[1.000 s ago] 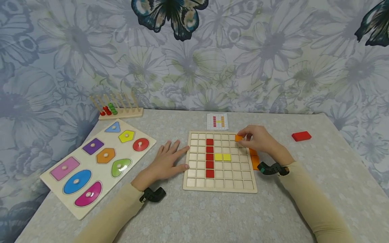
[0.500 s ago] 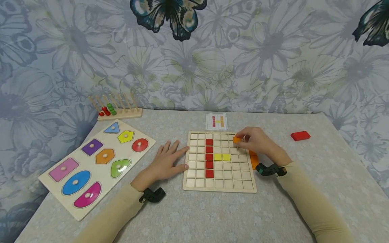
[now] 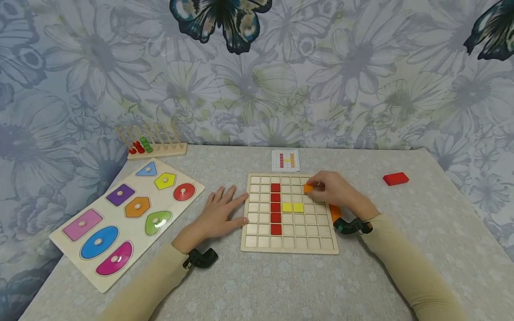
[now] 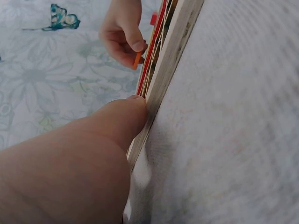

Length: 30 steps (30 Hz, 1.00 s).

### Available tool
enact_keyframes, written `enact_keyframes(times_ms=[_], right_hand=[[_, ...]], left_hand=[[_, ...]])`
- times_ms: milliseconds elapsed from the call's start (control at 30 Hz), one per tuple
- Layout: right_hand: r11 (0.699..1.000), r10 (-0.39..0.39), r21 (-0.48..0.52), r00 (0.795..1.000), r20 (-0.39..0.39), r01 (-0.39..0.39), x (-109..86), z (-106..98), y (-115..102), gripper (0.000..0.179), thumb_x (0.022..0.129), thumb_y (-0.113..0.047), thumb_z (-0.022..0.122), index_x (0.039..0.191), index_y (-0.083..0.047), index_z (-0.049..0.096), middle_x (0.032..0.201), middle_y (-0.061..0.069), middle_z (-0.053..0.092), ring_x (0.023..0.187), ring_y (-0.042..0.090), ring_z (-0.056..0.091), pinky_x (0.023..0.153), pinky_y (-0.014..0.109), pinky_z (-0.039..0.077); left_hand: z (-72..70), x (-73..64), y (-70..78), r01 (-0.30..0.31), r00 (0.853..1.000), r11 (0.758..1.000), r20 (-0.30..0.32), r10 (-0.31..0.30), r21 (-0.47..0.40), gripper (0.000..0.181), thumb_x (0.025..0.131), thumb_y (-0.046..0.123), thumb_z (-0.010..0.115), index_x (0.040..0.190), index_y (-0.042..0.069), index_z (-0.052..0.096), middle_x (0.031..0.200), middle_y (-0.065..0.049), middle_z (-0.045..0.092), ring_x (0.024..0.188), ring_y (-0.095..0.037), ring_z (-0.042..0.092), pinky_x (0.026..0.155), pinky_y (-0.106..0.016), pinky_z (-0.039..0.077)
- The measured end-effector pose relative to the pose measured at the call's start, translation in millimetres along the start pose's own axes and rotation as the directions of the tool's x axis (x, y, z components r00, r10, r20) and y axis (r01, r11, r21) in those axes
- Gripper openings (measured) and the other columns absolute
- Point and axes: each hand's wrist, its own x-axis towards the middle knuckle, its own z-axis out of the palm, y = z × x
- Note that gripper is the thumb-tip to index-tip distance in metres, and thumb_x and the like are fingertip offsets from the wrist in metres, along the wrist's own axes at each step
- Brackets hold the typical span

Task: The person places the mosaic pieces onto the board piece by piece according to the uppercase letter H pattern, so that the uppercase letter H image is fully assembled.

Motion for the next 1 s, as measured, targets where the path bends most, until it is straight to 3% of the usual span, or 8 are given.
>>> enact_keyframes(times_ms=[233, 667, 1000], right_hand=[[0.999, -0.05, -0.017, 0.999, -0.007, 0.049, 0.4, 2.4, 1.2, 0.029, 0.091, -0.015, 0.075, 0.117, -0.002, 0.075, 0.103, 0.01, 0.07, 0.083, 0.016, 0.058, 0.078, 0.035, 0.052], [0.995, -0.073, -0.066, 0.997, -0.018, 0.072, 1.1, 5.3, -0.5, 0.028, 0.092, -0.015, 0.075, 0.116, -0.003, 0.076, 0.096, 0.009, 0.066, 0.076, 0.014, 0.051, 0.07, 0.031, 0.045], [0.996, -0.037, -0.082, 0.999, -0.019, 0.035, 1.5, 6.3, 1.0, 0.031, 0.092, -0.016, 0.073, 0.12, -0.002, 0.074, 0.1, 0.011, 0.067, 0.081, 0.017, 0.055, 0.076, 0.036, 0.049]], left_hand=[[-0.1, -0.3, 0.7, -0.002, 1.0, 1.0, -0.005, 0.002, -0.001, 0.073, 0.097, 0.05, 0.063, 0.159, 0.021, 0.038, 0.168, -0.026, 0.02, 0.155, -0.055, 0.006, 0.119, -0.075, 0.008], [0.8, 0.0, -0.4, -0.009, 1.0, 1.0, -0.012, 0.009, 0.005, 0.072, 0.097, 0.049, 0.062, 0.159, 0.02, 0.039, 0.167, -0.027, 0.021, 0.154, -0.057, 0.007, 0.118, -0.076, 0.009], [0.8, 0.6, -0.2, -0.008, 1.0, 1.0, -0.013, 0.008, 0.004, 0.07, 0.098, 0.048, 0.061, 0.159, 0.019, 0.039, 0.167, -0.028, 0.021, 0.154, -0.057, 0.007, 0.118, -0.076, 0.008]])
